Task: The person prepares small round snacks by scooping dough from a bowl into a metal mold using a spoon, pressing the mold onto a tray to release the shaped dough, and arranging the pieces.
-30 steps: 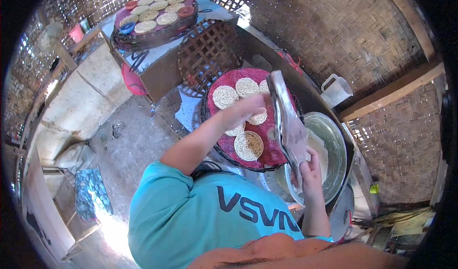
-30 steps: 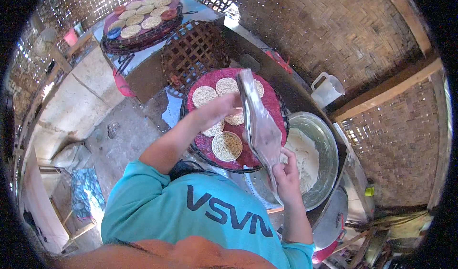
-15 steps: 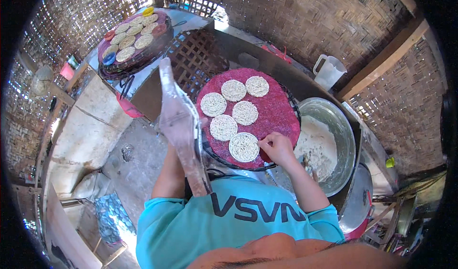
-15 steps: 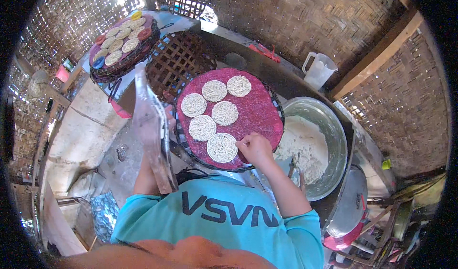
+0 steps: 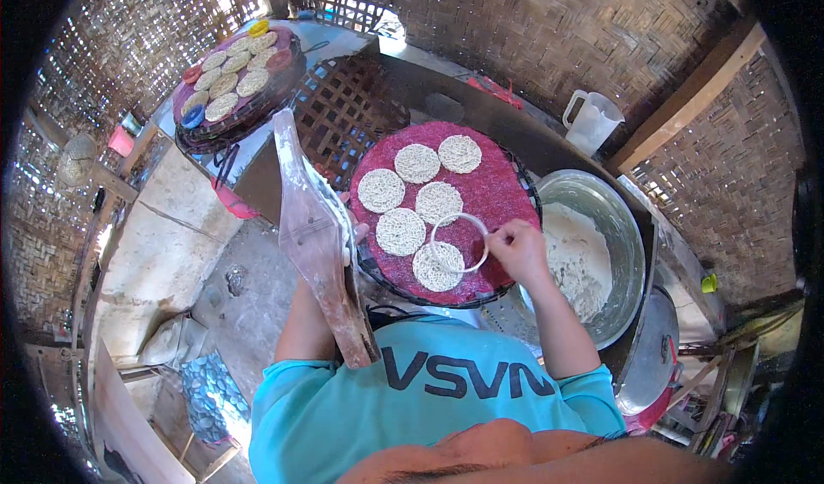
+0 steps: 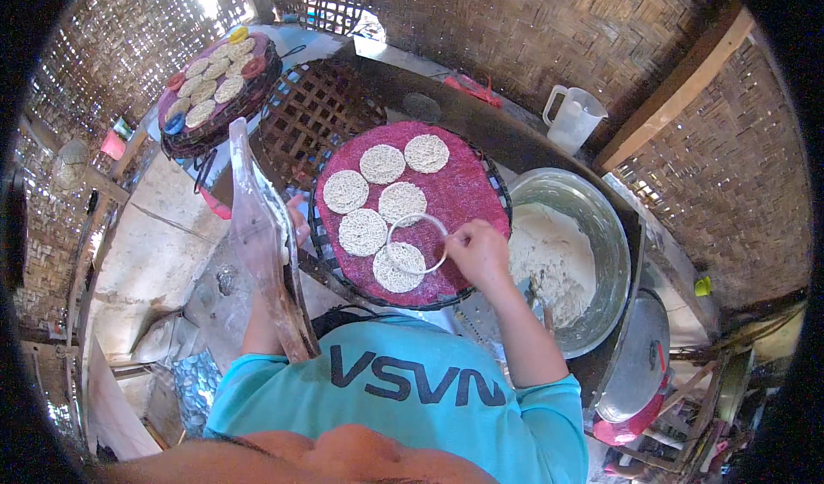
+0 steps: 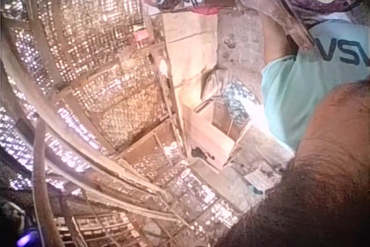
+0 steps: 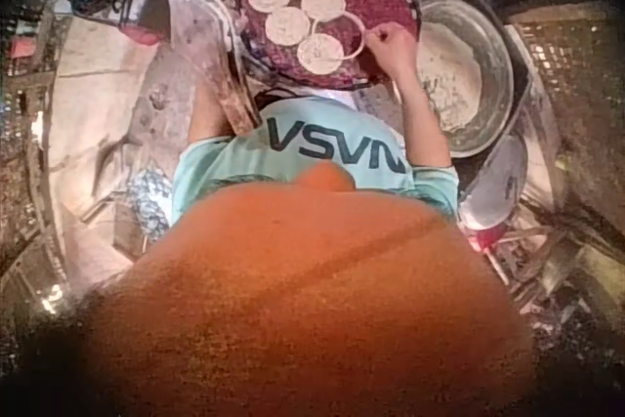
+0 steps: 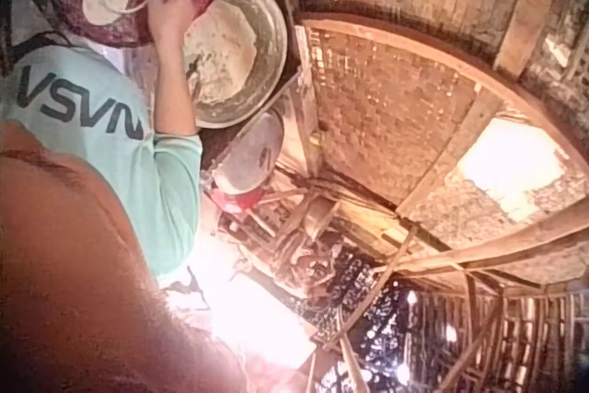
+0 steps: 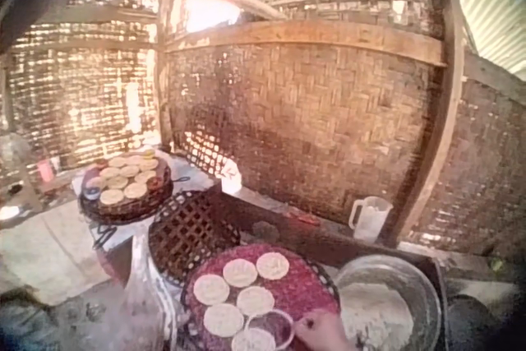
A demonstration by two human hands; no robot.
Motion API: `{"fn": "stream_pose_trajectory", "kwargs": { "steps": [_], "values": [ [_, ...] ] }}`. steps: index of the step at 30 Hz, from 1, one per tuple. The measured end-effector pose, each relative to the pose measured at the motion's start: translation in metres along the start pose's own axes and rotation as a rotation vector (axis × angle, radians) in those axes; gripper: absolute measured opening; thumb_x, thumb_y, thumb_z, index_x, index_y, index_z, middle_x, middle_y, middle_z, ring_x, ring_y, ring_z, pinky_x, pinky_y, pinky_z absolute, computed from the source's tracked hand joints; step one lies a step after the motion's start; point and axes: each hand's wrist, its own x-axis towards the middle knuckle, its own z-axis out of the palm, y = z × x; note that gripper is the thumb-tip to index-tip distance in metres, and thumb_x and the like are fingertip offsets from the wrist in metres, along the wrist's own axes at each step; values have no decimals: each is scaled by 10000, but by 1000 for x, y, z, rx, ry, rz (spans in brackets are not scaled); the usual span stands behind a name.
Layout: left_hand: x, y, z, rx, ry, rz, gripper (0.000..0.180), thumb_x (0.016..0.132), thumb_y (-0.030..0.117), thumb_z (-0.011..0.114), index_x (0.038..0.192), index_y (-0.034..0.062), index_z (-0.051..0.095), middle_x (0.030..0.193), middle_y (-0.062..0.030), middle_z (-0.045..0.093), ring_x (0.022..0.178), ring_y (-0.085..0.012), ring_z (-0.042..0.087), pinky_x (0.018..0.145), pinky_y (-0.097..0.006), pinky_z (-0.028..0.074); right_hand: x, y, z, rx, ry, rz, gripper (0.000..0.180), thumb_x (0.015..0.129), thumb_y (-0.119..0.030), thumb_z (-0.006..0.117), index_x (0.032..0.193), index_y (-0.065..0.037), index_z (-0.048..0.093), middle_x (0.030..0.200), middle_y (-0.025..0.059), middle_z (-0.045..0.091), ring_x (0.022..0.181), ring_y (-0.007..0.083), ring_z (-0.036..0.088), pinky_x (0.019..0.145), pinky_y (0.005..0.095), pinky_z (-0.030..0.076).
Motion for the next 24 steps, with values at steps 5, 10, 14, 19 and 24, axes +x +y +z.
{"fn": "stream_pose_trajectory", "kwargs": {
  "steps": [5, 10, 14, 19, 24],
  "values": [
    [2, 4, -4, -66, -113, 92, 597, 609, 4, 715, 1116, -12, 402, 778, -20, 525, 719, -128, 514, 893, -393, 395, 10, 27, -8, -91, 66, 88, 193, 652, -242, 601, 641, -50, 612, 710, 116, 579, 667, 278, 571, 608, 374, 444],
    [-6, 5, 3, -197, -130, 38, 572, 624, 66, 713, 1109, 0, 417, 803, -42, 529, 741, -157, 520, 852, -377, 410, 9, 33, -1, -172, 42, 162, 210, 650, -265, 612, 646, -55, 613, 697, 116, 586, 669, 270, 578, 623, 363, 453],
    [-6, -1, 6, -75, -80, 57, 556, 636, 116, 711, 1103, 9, 430, 823, -60, 532, 759, -181, 526, 819, -364, 422, 8, 23, -4, -162, -22, 251, 192, 652, -262, 580, 635, -74, 613, 762, 134, 594, 729, 305, 578, 666, 390, 456],
    [-8, -8, 18, 459, 87, 161, 540, 651, 179, 708, 1096, 20, 445, 848, -82, 536, 781, -211, 533, 778, -348, 437, 4, 13, -17, -245, 43, 168, 294, 679, -358, 624, 649, -66, 605, 728, 130, 577, 723, 303, 574, 645, 396, 453],
    [7, 26, 92, 935, -204, 697, 318, 616, 211, 690, 842, 33, 555, 710, -80, 564, 643, -232, 564, 655, -352, 434, 17, -48, -80, 1, 300, -365, 443, 715, -417, 605, 904, -17, 593, 821, 147, 558, 764, 307, 555, 678, 378, 448]
  ]
}}
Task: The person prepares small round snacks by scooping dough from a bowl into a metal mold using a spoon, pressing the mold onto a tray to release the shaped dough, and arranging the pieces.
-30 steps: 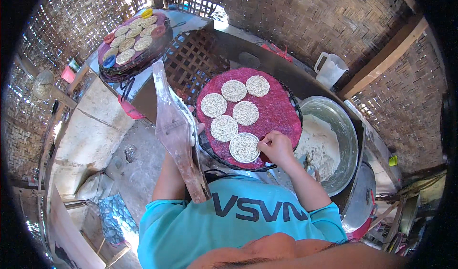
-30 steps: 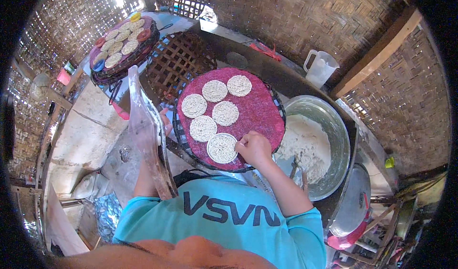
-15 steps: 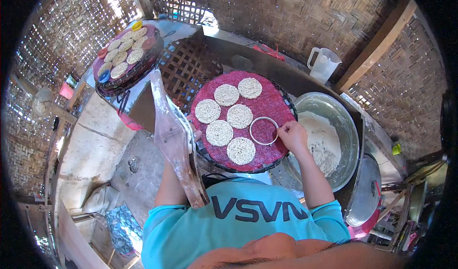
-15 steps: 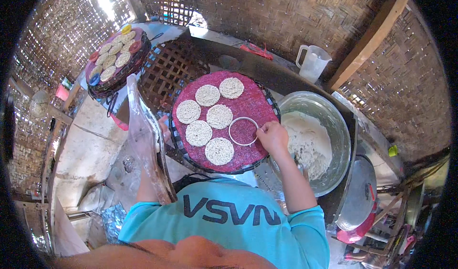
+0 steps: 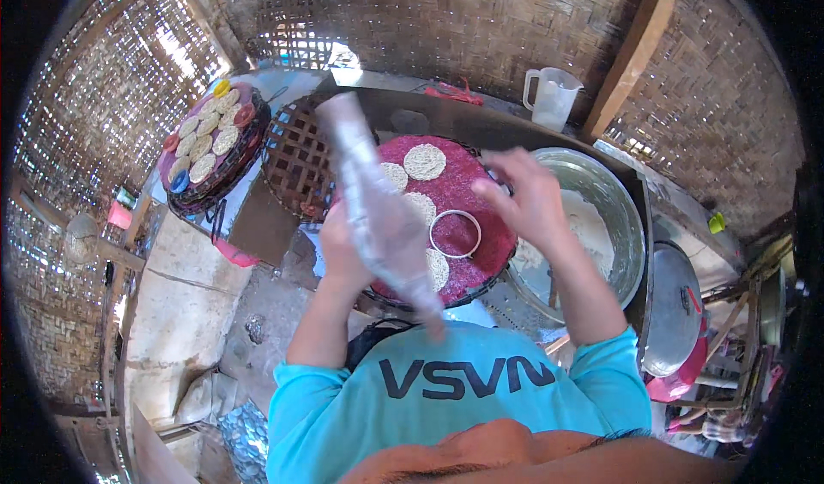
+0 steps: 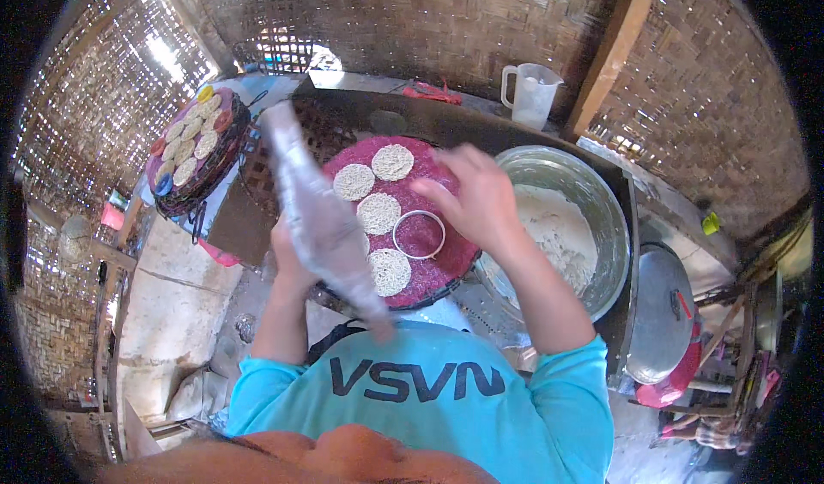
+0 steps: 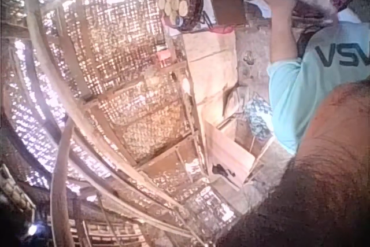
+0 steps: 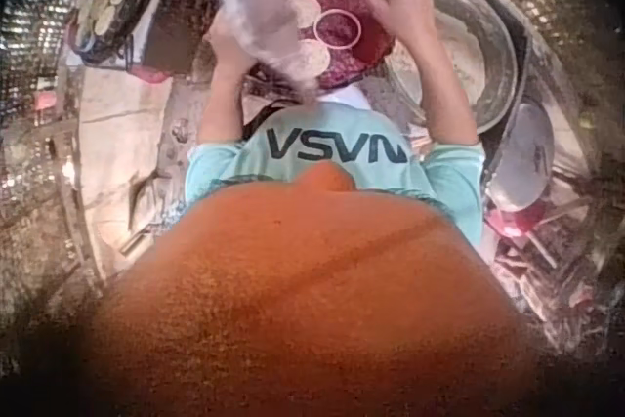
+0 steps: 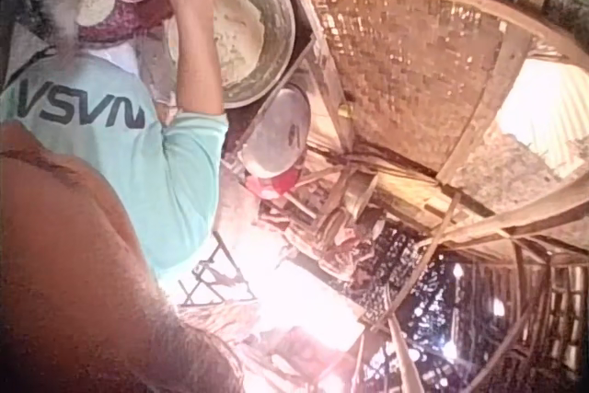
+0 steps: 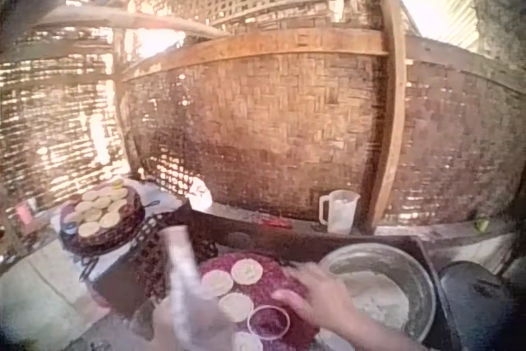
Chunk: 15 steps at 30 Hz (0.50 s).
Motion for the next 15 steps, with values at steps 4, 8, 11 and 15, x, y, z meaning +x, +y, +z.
{"fn": "stream_pose_trajectory", "kwargs": {
  "steps": [4, 8, 11, 15],
  "values": [
    [45, 40, 45, 257, 29, 471, 196, 678, 196, 635, 811, 60, 589, 734, -96, 594, 647, -274, 583, 583, -360, 444, 41, -76, -38, -95, 156, -309, 542, 702, -323, 615, 1081, 40, 480, 916, 183, 513, 863, 331, 510, 764, 383, 408],
    [71, 79, 40, 10, -235, 452, 211, 635, 229, 645, 763, 75, 579, 684, -92, 583, 643, -283, 572, 600, -352, 441, 25, -92, -54, -335, 338, -688, 421, 684, -170, 548, 1049, 29, 486, 881, 137, 505, 799, 275, 512, 731, 361, 392],
    [74, 87, 29, -289, -602, 513, 182, 588, 185, 624, 738, 95, 572, 645, -75, 568, 628, -255, 565, 616, -342, 448, -5, -104, -72, -230, 56, -741, 353, 634, -110, 561, 952, 11, 468, 859, 112, 499, 793, 252, 510, 702, 342, 390],
    [46, 94, 23, 322, -580, 584, 220, 516, 158, 650, 702, 85, 558, 574, -59, 550, 536, -231, 564, 571, -338, 449, -29, -81, -91, 85, -109, -508, 380, 604, -45, 596, 939, -1, 423, 832, 114, 487, 779, 255, 512, 668, 346, 409]
  ]
}}
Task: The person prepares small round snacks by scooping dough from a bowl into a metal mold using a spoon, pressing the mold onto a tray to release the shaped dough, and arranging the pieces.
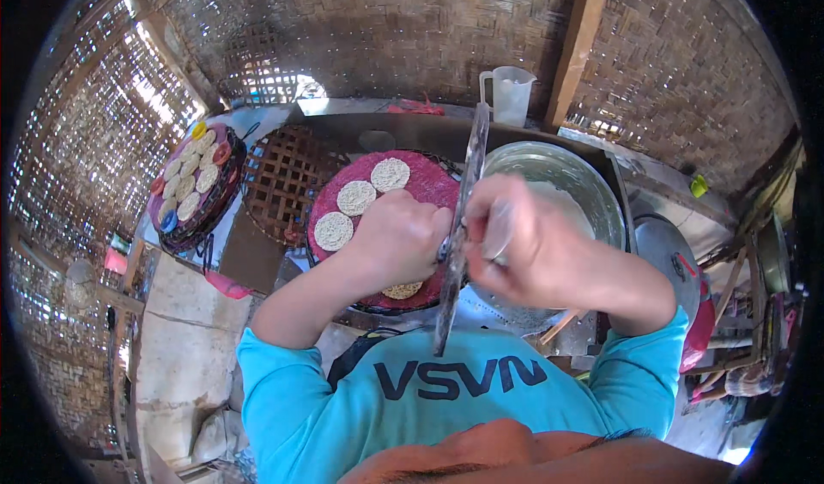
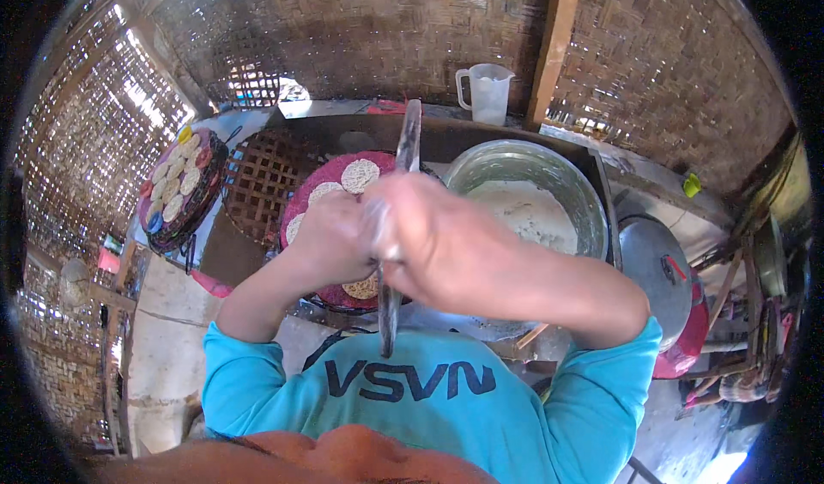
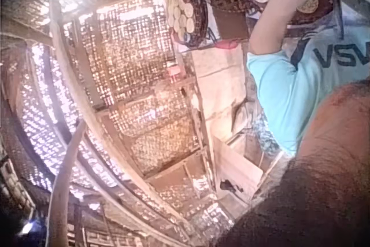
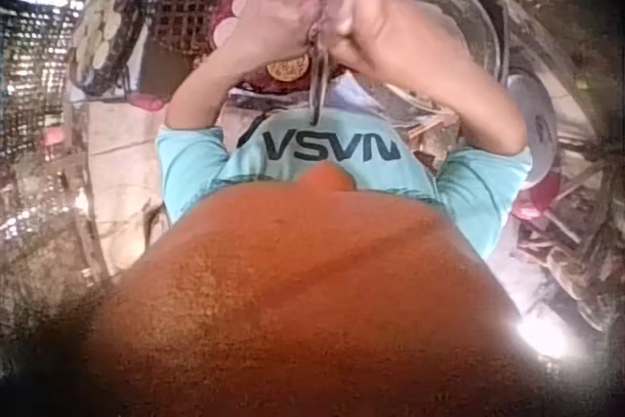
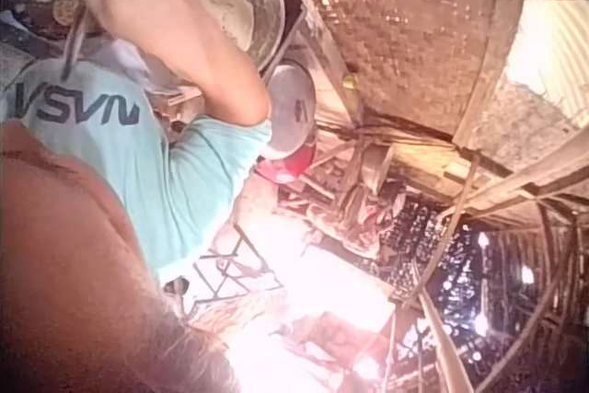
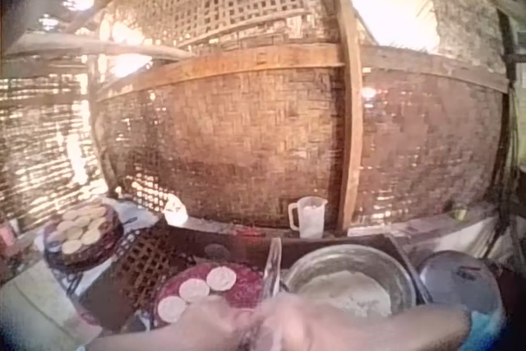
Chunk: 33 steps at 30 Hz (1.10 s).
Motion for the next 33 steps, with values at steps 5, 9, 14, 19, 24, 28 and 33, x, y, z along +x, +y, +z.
{"fn": "stream_pose_trajectory", "kwargs": {
  "steps": [5, 9, 14, 19, 24, 28, 33],
  "values": [
    [-20, -39, -2, -249, 184, -51, 220, 632, 190, 648, 759, 32, 563, 623, -77, 571, 552, -203, 577, 532, -327, 472, -43, 15, -73, 96, 256, 465, 339, 724, -51, 559, 988, -53, 347, 805, 46, 443, 683, 121, 466, 476, 227, 403],
    [-22, -71, 32, -2212, 104, -497, 277, 837, 201, 459, 994, -23, 499, 840, -201, 588, 678, -246, 615, 553, -359, 531, -60, 24, -68, 381, 1131, 315, 261, 762, -29, 539, 946, -84, 362, 814, 79, 506, 737, 137, 511, 590, 255, 439],
    [25, -27, 48, -1673, 553, 205, 311, 660, 286, 713, 902, 150, 573, 1259, -164, 375, 1187, -355, 337, 994, -497, 260, -57, 43, 12, 881, 1195, 280, 283, 802, -20, 526, 979, -121, 329, 899, 82, 495, 761, 156, 525, 454, 235, 473],
    [8, -42, 39, -1773, 759, 150, 283, 708, 339, 666, 793, 138, 486, 1009, -39, 420, 1173, -346, 354, 919, -467, 381, -104, 70, 38, 478, 451, 501, 487, 662, -163, 718, 1050, -60, 440, 1096, 141, 481, 1054, 276, 462, 901, 366, 369],
    [-13, -54, 38, -1642, 745, 141, 263, 759, 315, 627, 841, 140, 449, 1034, -34, 409, 1167, -329, 362, 919, -522, 352, -227, 118, 64, -364, -569, 1371, 423, 662, -160, 670, 1018, -21, 491, 1076, 190, 513, 1007, 329, 505, 823, 422, 427],
    [-34, -60, 36, -1601, 725, 61, 296, 766, 384, 597, 893, 164, 444, 1056, -30, 399, 1147, -310, 381, 918, -512, 354, -292, 141, 66, -326, -701, 1381, 377, 663, -120, 613, 1006, -10, 499, 956, 192, 559, 902, 333, 550, 753, 409, 453],
    [-65, -65, 30, -1647, 899, -28, 354, 697, 379, 675, 836, 162, 432, 1009, -39, 406, 1080, -311, 419, 891, -513, 378, -268, 124, 25, -209, -803, 1201, 311, 669, -68, 584, 965, -7, 514, 871, 188, 587, 881, 321, 563, 728, 396, 460]
  ]
}}
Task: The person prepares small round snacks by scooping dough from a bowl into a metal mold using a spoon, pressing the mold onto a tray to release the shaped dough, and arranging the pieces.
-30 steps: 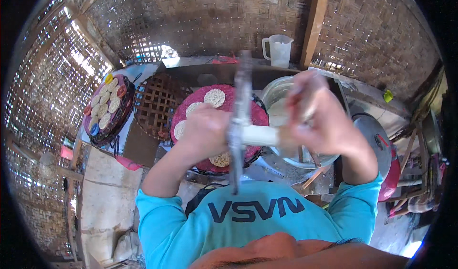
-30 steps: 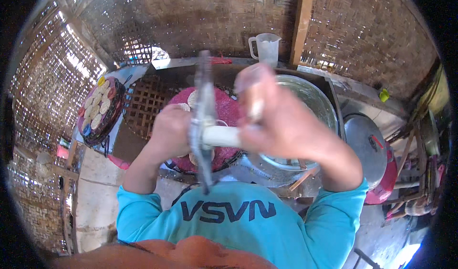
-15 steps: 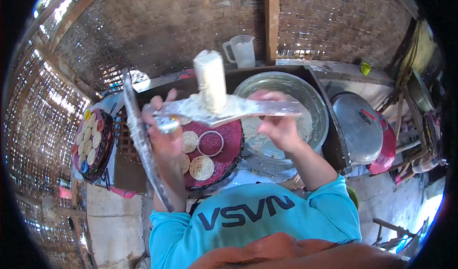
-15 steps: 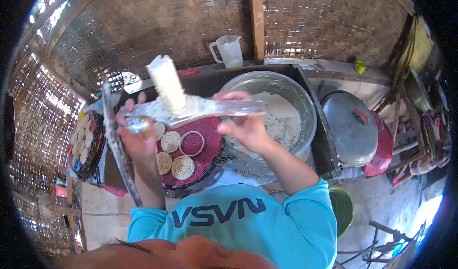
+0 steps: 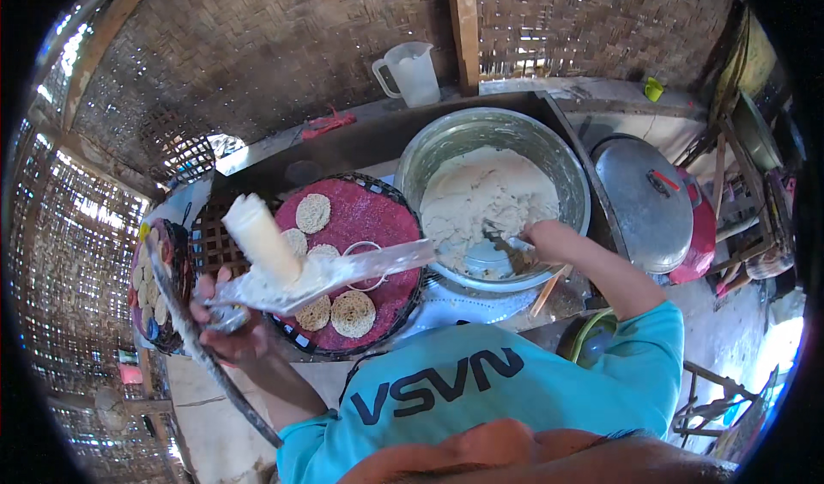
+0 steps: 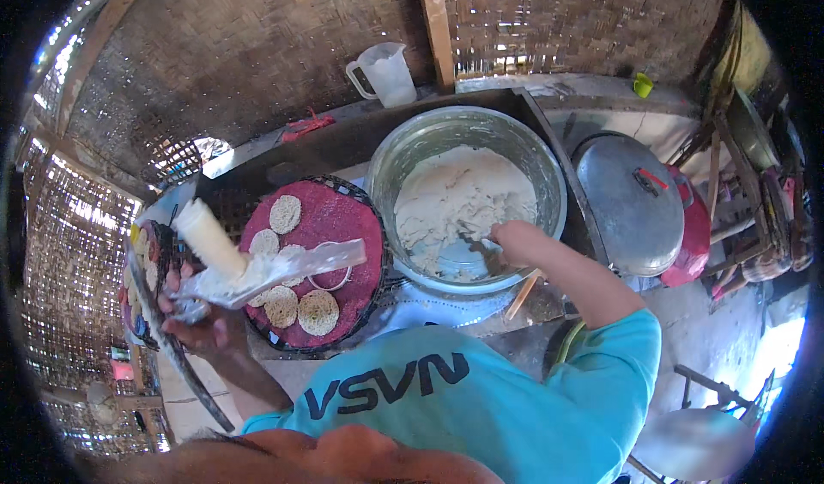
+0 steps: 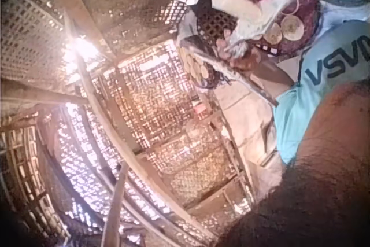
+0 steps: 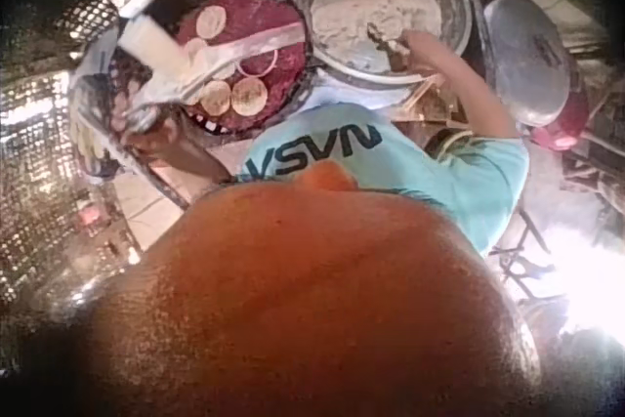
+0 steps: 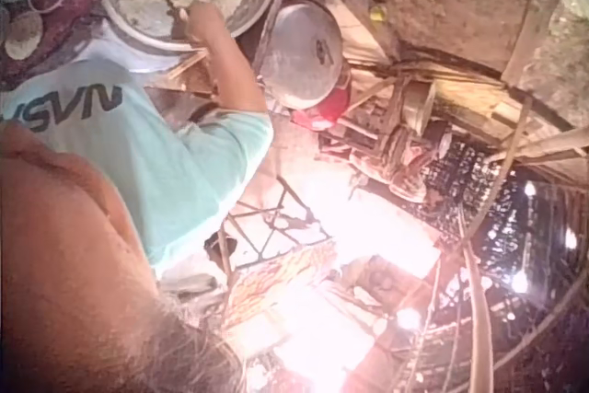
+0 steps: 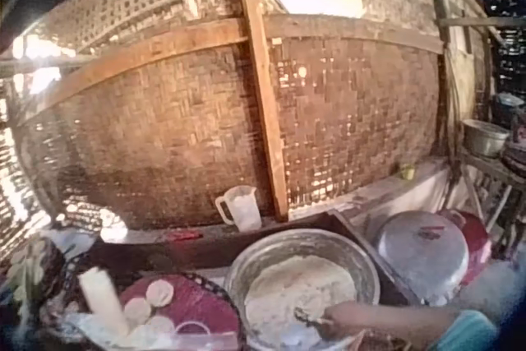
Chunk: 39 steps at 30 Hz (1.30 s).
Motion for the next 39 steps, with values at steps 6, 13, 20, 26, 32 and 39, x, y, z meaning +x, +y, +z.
{"fn": "stream_pose_trajectory", "kwargs": {
  "steps": [6, 13, 20, 26, 32, 39],
  "values": [
    [-15, 24, -20, 91, 201, -26, 359, 665, 343, 710, 807, 155, 440, 1025, -35, 456, 1074, -295, 401, 910, -511, 351, 20, 27, -2, -47, -58, 39, 313, 691, -131, 564, 1002, -102, 549, 884, 153, 596, 858, 322, 566, 718, 413, 451],
    [-22, 37, -19, 181, 219, -34, 344, 654, 358, 713, 796, 162, 470, 1005, -18, 431, 1083, -300, 398, 910, -523, 353, 56, 24, 34, 108, -101, -4, 268, 659, -144, 518, 903, -123, 627, 841, 151, 609, 815, 314, 579, 713, 401, 457],
    [-27, 34, -28, 196, 265, -33, 330, 674, 348, 699, 812, 155, 470, 1078, -43, 462, 1094, -311, 421, 901, -532, 371, 70, 19, 56, 204, -69, -138, 337, 682, -154, 525, 1004, -202, 613, 822, 152, 607, 773, 313, 577, 698, 397, 451],
    [-26, 38, -26, 149, 198, -39, 283, 720, 312, 666, 819, 140, 464, 1174, -97, 459, 1063, -311, 439, 877, -506, 392, 53, 9, 33, 228, -62, -94, 351, 625, -126, 512, 953, -164, 633, 807, 143, 615, 795, 313, 580, 710, 386, 453],
    [-17, 70, -11, 248, -1, 16, 221, 760, 248, 616, 848, 119, 459, 1102, -107, 439, 922, -240, 447, 845, -429, 396, 5, 25, -38, 340, -34, -158, 296, 702, -139, 550, 989, -168, 619, 767, 115, 619, 762, 252, 588, 677, 329, 444],
    [-16, 78, 23, 812, -97, -420, 353, 651, 217, 683, 908, 66, 494, 939, -87, 478, 801, -196, 495, 762, -339, 425, -45, 0, -123, 886, -32, -449, 341, 736, -166, 645, 1003, 36, 579, 811, 34, 616, 723, 87, 518, 661, 226, 422]
  ]
}}
